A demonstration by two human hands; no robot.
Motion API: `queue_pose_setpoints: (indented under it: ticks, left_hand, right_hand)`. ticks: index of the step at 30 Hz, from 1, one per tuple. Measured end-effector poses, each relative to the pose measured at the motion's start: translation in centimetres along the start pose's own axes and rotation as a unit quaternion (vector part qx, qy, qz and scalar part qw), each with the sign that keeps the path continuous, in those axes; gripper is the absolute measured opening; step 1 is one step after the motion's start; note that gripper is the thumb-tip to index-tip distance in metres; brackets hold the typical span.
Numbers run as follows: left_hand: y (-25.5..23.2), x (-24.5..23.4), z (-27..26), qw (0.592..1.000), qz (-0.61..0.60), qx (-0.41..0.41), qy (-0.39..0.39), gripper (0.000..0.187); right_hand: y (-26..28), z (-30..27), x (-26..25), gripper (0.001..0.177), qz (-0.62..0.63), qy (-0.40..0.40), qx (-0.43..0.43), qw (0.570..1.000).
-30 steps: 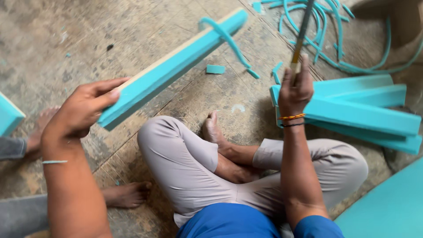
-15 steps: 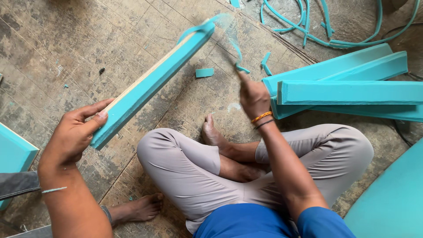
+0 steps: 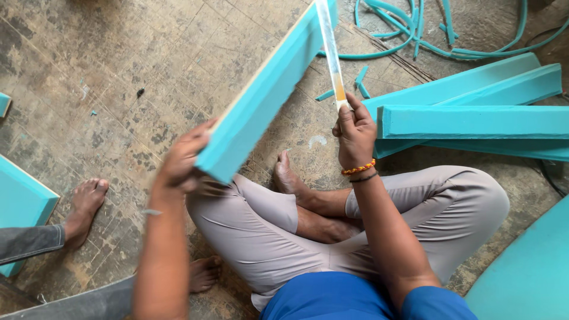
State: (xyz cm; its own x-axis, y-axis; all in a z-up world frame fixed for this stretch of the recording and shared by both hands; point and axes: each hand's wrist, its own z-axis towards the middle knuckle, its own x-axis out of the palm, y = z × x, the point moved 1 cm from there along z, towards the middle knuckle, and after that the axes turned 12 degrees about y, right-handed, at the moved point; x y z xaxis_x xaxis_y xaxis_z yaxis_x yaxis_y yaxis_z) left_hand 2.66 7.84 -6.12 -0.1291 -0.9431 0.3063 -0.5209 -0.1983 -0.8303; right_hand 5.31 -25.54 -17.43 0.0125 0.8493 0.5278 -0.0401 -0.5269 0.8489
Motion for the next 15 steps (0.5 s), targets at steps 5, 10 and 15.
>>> queue_pose_setpoints:
  ticks: [5,10,15]
  left_hand:
    - [3.2,3.4,5.5,0.976,-0.120,0.015,0.183,0.053]
    - [4.7,2.6,8.2,0.962,-0.176,-0.035,0.208,0.056]
    - [6.6,0.4,9.3,0.967,-0.230,-0.004,0.113,0.077]
  right_hand:
    - [0.9,-3.3,1.8,0.047,0.070,0.030,0.058,0.995]
    - [-0.2,-6.6,5.0,0.045,-0.087,0.136,0.036,0.986]
    - [-2.4,-7.4,6.9,0.049,-0.037,0.184,0.078,0.979]
